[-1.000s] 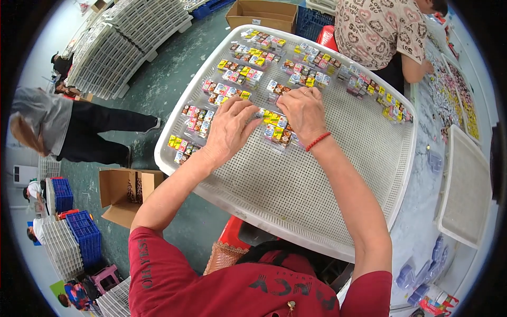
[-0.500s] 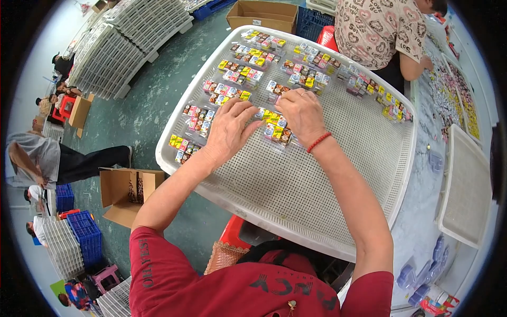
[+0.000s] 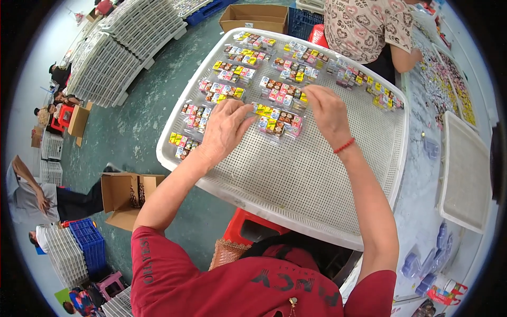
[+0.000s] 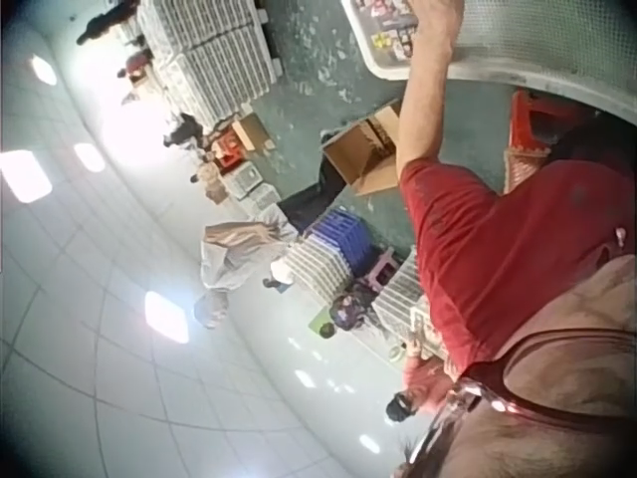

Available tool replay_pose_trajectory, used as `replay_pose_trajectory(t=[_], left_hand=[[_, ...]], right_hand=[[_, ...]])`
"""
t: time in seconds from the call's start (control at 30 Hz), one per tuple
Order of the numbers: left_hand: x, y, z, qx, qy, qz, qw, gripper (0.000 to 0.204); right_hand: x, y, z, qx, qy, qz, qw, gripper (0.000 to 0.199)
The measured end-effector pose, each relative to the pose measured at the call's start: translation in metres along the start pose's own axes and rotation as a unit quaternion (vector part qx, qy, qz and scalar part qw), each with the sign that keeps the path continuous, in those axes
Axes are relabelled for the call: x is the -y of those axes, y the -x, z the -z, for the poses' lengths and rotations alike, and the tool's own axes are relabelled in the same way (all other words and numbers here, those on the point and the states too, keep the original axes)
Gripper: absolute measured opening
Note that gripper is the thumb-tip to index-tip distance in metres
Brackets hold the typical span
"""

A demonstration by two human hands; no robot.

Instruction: Sorting and arranging small colorful square items into a grid on a table surface.

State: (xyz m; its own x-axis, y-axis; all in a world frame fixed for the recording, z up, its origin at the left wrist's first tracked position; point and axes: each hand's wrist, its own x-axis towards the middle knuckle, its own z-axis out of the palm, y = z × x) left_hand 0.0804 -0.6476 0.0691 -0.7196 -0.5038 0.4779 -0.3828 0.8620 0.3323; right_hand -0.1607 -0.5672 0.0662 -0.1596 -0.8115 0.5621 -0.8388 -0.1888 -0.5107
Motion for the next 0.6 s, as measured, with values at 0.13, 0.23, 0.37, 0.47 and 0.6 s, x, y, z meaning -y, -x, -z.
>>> replay_pose_trajectory(t=[0.13,0.23,0.37,0.47,0.6], left_hand=[[0.006,-0.018,-0.003,0.017,-0.023,-0.029,0.999,0.019],[0.019,-0.053,-0.008,0.065,-0.032,-0.168,0.983,0.020],[0.035,-0.064,-0.021,0.100,-0.046,-0.223,0.969,0.024],[0.040,-0.065,-0.023,0.101,-0.066,-0.229,0.966,0.023],[0.043,-0.066,-0.027,0.106,-0.078,-0.214,0.968,0.023]], right_hand=[[-0.002,0.031,0.025,0.007,0.034,-0.045,0.998,0.021],[-0.002,0.047,0.035,0.014,0.051,-0.058,0.997,0.020],[-0.001,0.051,0.036,0.013,0.066,-0.025,0.997,0.018],[-0.004,0.052,0.036,0.031,0.070,-0.037,0.996,0.018],[0.000,0.041,0.022,0.045,0.098,-0.023,0.994,0.018]])
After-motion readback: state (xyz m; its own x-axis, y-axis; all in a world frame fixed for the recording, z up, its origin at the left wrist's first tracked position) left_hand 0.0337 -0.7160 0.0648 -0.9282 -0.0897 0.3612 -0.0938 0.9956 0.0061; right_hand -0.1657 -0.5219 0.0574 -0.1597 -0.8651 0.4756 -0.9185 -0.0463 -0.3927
